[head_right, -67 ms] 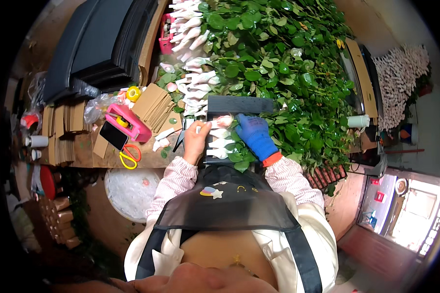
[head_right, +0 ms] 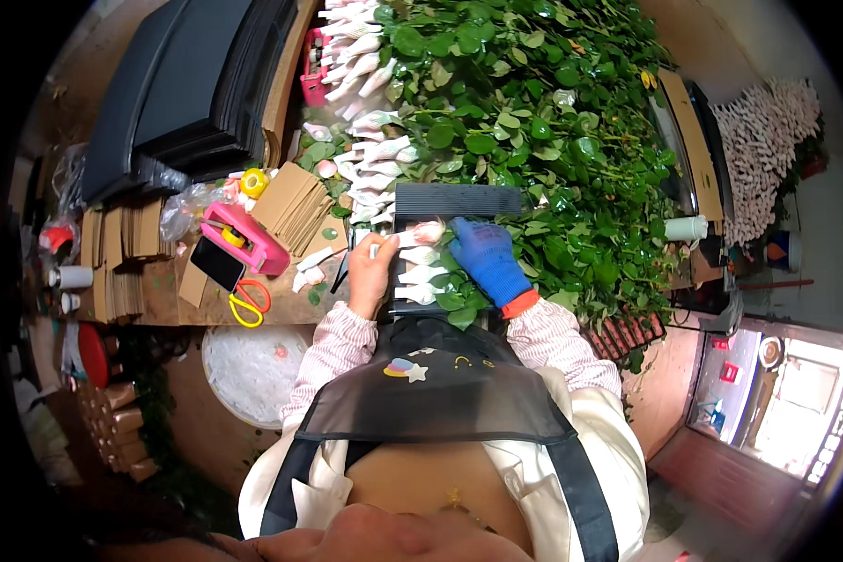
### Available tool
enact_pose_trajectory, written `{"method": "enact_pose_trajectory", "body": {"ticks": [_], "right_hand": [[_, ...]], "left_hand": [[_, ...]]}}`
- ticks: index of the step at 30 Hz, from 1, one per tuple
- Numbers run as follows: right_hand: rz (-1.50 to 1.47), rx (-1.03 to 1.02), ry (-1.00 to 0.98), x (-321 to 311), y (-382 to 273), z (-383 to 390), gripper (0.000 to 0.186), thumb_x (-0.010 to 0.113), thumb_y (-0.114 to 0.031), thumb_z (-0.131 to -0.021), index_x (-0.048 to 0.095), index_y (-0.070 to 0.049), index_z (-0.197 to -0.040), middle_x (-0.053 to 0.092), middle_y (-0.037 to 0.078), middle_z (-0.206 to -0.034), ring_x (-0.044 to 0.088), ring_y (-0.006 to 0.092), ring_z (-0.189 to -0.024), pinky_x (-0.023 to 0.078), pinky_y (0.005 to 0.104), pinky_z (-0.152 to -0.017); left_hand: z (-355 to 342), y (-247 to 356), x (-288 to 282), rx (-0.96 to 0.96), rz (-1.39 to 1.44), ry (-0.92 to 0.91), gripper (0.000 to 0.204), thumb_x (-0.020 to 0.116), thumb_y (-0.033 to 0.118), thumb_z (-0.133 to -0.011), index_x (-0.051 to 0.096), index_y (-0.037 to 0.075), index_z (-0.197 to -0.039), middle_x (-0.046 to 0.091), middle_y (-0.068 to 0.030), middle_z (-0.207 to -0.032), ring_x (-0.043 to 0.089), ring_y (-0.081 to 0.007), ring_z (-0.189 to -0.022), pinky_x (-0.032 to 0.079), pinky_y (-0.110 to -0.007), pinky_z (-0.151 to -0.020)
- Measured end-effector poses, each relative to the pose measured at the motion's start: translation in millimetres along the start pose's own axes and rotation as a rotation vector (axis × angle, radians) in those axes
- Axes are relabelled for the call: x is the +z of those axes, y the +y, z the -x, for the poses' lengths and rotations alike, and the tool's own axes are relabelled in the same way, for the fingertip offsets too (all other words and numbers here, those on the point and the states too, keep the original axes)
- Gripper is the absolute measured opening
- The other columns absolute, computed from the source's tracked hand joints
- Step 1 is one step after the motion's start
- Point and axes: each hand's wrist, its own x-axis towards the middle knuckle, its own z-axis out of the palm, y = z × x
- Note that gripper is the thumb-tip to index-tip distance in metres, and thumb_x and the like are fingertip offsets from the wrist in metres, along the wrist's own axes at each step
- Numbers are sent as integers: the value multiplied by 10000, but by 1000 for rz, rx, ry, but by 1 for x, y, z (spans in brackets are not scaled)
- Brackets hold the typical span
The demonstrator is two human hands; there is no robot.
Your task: The person arranges white tulips and green leafy branches into a black rectangular tray. They pick up individual tulips and leaves, place them into the tray, and adjust the arrangement by hand.
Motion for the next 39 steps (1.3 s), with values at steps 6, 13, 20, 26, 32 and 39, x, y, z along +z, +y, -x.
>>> {"method": "enact_pose_trajectory", "body": {"ticks": [6,13,20,26,32,39], "right_hand": [[-166,-105,-86,-20,6,6,519,730,-453,-842,622,-133,-1236,751,161,-987,721,376,-933,550,497,-836],[-8,-84,-98,-11,0,7,601,779,-431,-846,559,-126,-1315,745,164,-1031,716,381,-957,545,499,-819],[8,-33,-62,-5,-9,10,609,780,-412,-858,544,-105,-1327,737,166,-1041,711,364,-964,543,492,-819],[-216,-140,-174,-30,11,13,713,766,-491,-817,535,-107,-1372,741,195,-1069,711,393,-1010,545,493,-891],[-20,-239,-155,-14,11,15,921,810,-513,-785,448,-53,-1496,723,212,-1176,703,365,-1094,543,458,-941],[72,-189,-87,4,4,22,871,806,-424,-811,442,-51,-1509,737,180,-1137,723,330,-1031,550,451,-862]], "left_hand": [[-3,-1,-70,107,3,-58,163,668,83,-966,547,49,-863,676,-30,-905,579,-104,-769,488,-275,-712],[9,41,-8,250,-672,-313,318,773,350,-920,703,42,-882,715,-172,-841,688,-369,-792,525,-434,-701],[20,22,-7,135,-249,-146,204,725,187,-969,691,36,-836,646,20,-782,525,-75,-705,429,-268,-645],[14,45,-64,209,-205,-92,178,669,102,-963,560,61,-829,578,24,-759,537,-69,-723,450,-258,-644],[31,43,-29,169,-715,-366,388,858,353,-834,664,24,-907,676,-124,-696,673,-239,-656,526,-377,-664],[38,27,-23,-134,-289,-367,176,809,177,-902,691,52,-863,690,14,-814,574,-51,-715,427,-237,-630]]}}
